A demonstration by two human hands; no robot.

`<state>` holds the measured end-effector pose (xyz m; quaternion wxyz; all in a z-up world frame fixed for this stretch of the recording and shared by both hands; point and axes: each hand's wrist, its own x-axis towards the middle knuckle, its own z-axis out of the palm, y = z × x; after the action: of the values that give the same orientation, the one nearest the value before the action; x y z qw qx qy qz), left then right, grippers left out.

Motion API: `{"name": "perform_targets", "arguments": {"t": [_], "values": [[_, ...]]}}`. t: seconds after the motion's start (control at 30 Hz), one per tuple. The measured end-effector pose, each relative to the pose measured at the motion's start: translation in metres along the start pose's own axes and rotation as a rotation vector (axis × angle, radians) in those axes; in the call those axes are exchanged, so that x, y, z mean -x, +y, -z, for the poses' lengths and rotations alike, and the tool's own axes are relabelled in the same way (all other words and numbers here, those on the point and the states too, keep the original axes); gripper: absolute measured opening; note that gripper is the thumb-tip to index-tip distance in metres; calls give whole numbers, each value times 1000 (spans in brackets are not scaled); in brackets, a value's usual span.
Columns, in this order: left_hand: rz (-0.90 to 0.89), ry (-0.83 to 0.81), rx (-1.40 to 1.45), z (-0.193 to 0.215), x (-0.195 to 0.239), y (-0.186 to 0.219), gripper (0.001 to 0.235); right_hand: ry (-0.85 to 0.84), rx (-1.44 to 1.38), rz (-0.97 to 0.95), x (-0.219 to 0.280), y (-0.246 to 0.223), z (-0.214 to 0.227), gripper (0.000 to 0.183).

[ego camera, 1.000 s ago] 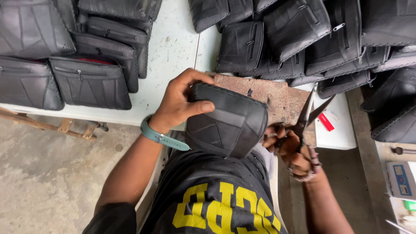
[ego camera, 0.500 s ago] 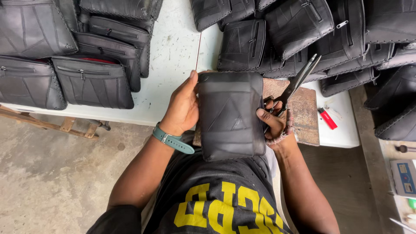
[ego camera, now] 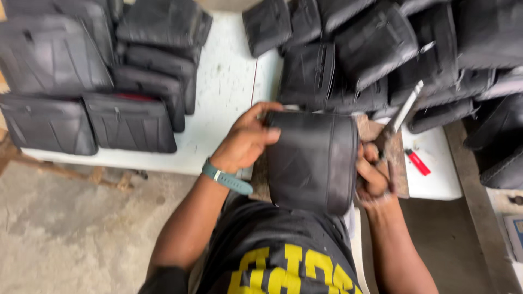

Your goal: The person uses shears to trim excess threads and edges from black leather pouches. They handle each pouch individually, rotate it to access different sides, and occasionally use a lighter to seal cut edges. Finished pouches are placed in a pile on the table.

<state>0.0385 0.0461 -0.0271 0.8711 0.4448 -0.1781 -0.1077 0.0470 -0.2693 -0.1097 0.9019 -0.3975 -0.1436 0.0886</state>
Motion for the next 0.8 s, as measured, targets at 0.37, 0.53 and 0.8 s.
{"name": "perform_targets", "arguments": {"t": [0.37, 0.53, 0.8], "values": [[-23, -726, 543, -41, -16, -32, 31, -82, -25, -473, 35, 64, 33, 66], [34, -600, 252, -38, -13, -3, 41, -181, 377, -268, 33, 54, 31, 58], [-138, -260, -881, -38, -10, 45, 82, 186, 1148, -18, 26, -19, -40, 43]]}}
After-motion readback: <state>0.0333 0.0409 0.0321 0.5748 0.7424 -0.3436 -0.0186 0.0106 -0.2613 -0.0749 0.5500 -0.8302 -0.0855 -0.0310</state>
